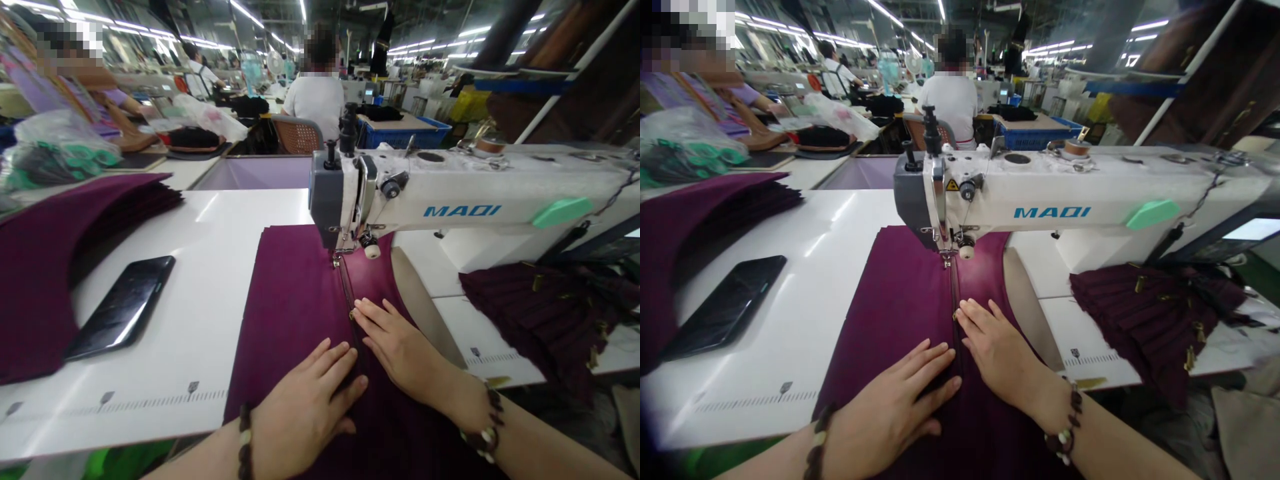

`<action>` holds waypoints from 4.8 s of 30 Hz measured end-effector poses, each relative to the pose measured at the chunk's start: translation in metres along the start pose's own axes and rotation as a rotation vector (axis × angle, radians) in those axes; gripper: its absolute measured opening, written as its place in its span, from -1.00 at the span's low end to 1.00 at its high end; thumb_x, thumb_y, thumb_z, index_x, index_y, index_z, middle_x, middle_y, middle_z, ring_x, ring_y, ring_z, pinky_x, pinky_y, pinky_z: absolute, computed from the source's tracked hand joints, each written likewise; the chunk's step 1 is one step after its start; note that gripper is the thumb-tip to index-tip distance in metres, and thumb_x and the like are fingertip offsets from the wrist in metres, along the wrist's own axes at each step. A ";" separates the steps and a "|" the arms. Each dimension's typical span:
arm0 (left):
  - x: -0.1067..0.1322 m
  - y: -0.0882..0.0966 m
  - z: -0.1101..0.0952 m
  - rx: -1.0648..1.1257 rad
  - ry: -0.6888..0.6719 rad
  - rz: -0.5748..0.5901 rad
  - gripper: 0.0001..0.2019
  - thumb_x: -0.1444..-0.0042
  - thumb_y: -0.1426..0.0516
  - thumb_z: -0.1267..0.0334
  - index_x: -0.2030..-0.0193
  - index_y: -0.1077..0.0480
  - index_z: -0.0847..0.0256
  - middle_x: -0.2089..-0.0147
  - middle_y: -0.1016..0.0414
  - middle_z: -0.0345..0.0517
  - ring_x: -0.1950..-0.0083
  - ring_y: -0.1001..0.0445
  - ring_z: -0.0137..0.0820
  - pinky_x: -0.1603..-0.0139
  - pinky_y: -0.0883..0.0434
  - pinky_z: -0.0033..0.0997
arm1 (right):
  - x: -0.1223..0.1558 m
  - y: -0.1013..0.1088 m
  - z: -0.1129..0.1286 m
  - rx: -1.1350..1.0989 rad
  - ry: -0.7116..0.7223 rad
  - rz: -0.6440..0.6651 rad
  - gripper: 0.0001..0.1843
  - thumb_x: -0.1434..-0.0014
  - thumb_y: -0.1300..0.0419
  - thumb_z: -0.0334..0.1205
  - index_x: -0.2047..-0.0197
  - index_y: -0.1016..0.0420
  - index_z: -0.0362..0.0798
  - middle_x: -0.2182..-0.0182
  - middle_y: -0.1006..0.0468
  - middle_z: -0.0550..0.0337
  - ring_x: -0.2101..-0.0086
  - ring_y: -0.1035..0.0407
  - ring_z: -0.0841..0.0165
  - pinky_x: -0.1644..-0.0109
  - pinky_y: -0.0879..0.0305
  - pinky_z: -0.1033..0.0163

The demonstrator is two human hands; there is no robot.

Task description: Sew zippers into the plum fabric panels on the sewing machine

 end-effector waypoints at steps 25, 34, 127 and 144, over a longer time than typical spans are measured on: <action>-0.011 -0.002 0.030 -0.026 0.055 -0.021 -0.60 -0.18 -0.02 0.09 -0.09 -0.28 0.24 -0.15 -0.27 0.17 -0.19 -0.21 -0.11 -0.16 -0.19 0.04 | -0.029 -0.003 -0.016 0.071 -0.059 -0.007 -0.56 -0.22 0.16 -0.38 -0.15 -0.19 -0.23 -0.10 -0.23 -0.03 -0.12 -0.07 0.25 -0.15 -0.11 -0.01; -0.024 0.000 0.057 -0.023 0.045 -0.011 -0.62 -0.19 -0.02 0.13 -0.09 -0.28 0.26 -0.16 -0.26 0.18 -0.22 -0.17 -0.10 -0.18 -0.14 0.05 | -0.052 -0.007 -0.034 0.069 -0.062 -0.009 -0.57 -0.26 0.16 -0.33 -0.16 -0.17 -0.25 -0.11 -0.22 -0.04 -0.12 -0.05 0.25 -0.16 -0.07 -0.04; -0.046 0.012 0.091 0.006 0.045 -0.036 -0.46 -0.05 -0.12 0.01 -0.09 -0.27 0.34 -0.07 -0.32 0.20 -0.16 -0.23 -0.06 -0.15 -0.18 0.09 | -0.096 -0.012 -0.063 0.025 -0.100 0.127 -0.69 -0.26 0.11 -0.33 0.13 -0.44 -0.12 0.14 -0.46 0.01 0.18 -0.35 0.24 0.02 -0.23 0.04; -0.057 0.015 0.111 0.032 0.033 -0.069 -0.50 -0.10 -0.07 0.02 -0.08 -0.26 0.34 -0.01 -0.29 0.16 -0.10 -0.24 -0.12 -0.17 -0.15 0.03 | -0.111 -0.029 -0.093 -0.233 -0.214 0.124 -0.72 -0.21 0.10 -0.38 0.27 -0.44 -0.13 0.24 -0.50 0.09 0.20 -0.38 0.36 0.04 -0.28 0.25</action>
Point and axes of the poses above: each hand's wrist, its own x-axis away from the middle knuckle, its own y-axis out of the back of the hand, z = x × y, the point moved 6 cm from there along -x, towards the middle knuckle
